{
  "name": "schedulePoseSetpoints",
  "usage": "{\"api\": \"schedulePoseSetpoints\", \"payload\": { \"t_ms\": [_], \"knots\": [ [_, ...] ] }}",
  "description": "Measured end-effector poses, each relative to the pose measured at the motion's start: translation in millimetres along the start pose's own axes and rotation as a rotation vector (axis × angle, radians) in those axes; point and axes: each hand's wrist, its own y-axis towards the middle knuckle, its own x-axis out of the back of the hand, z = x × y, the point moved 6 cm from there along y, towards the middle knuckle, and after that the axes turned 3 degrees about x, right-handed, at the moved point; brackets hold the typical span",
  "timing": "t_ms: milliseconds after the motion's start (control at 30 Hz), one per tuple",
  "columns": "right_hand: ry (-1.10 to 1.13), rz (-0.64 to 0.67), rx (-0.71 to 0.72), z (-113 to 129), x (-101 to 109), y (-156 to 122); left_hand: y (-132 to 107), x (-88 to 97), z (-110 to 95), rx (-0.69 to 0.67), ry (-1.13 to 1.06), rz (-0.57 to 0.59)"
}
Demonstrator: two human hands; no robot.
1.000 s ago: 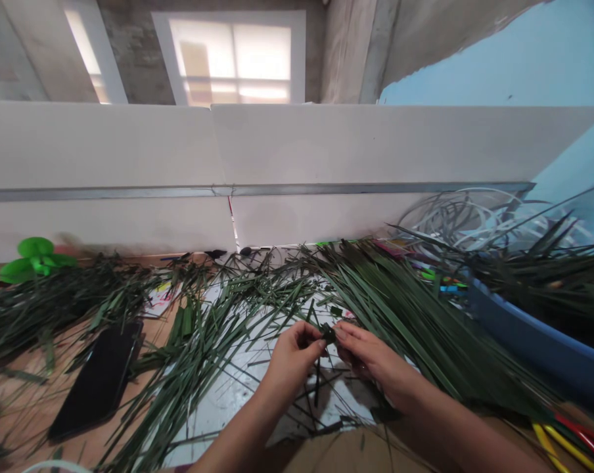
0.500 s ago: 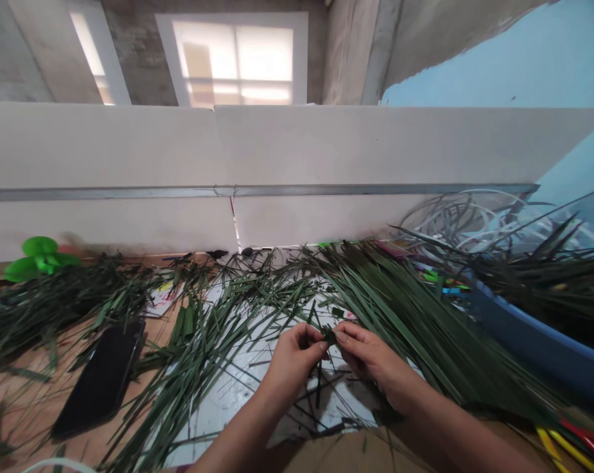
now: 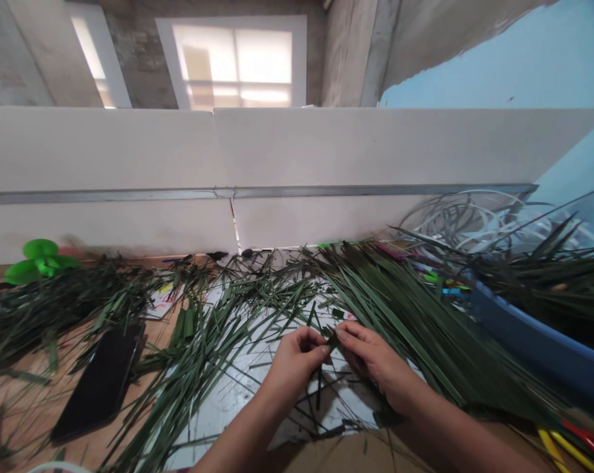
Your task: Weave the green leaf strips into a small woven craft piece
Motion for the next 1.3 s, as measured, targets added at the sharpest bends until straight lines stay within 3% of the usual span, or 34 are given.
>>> {"api": "schedulePoseSetpoints", "payload": {
  "t_ms": [133,333,633,767,900,1133,1300],
  "knots": [
    [0.058,-0.110,-0.037,4.8,5.5,-4.6,1.5,2.0,3.4,0.024,-0.063,-0.010],
    [0.077,-0.096,0.050,5.8,3.2,-0.8,0.7,-0.4,5.0,0.043,-0.083,0.009],
    [0.108,-0.157,0.031,10.6,7.9,-4.9,-7.1,-3.3,5.1,0.166,-0.104,0.090],
    [0.134,-0.141,0.056,9.0,6.8,-4.0,-5.4,-3.1,8.0,0.146,-0.057,0.121],
    [0.130,-0.141,0.076,9.4,5.8,-4.2,-0.5,0.1,5.8,0.081,-0.024,0.078],
    [0.145,-0.121,-0.015,4.7,3.0,-7.2,-1.9,2.2,-0.4,0.077,-0.028,0.027],
    [0.115,-0.074,0.059,4.3,2.4,-4.7,-3.5,0.0,-0.3,0.059,-0.041,0.057]
  ]
}}
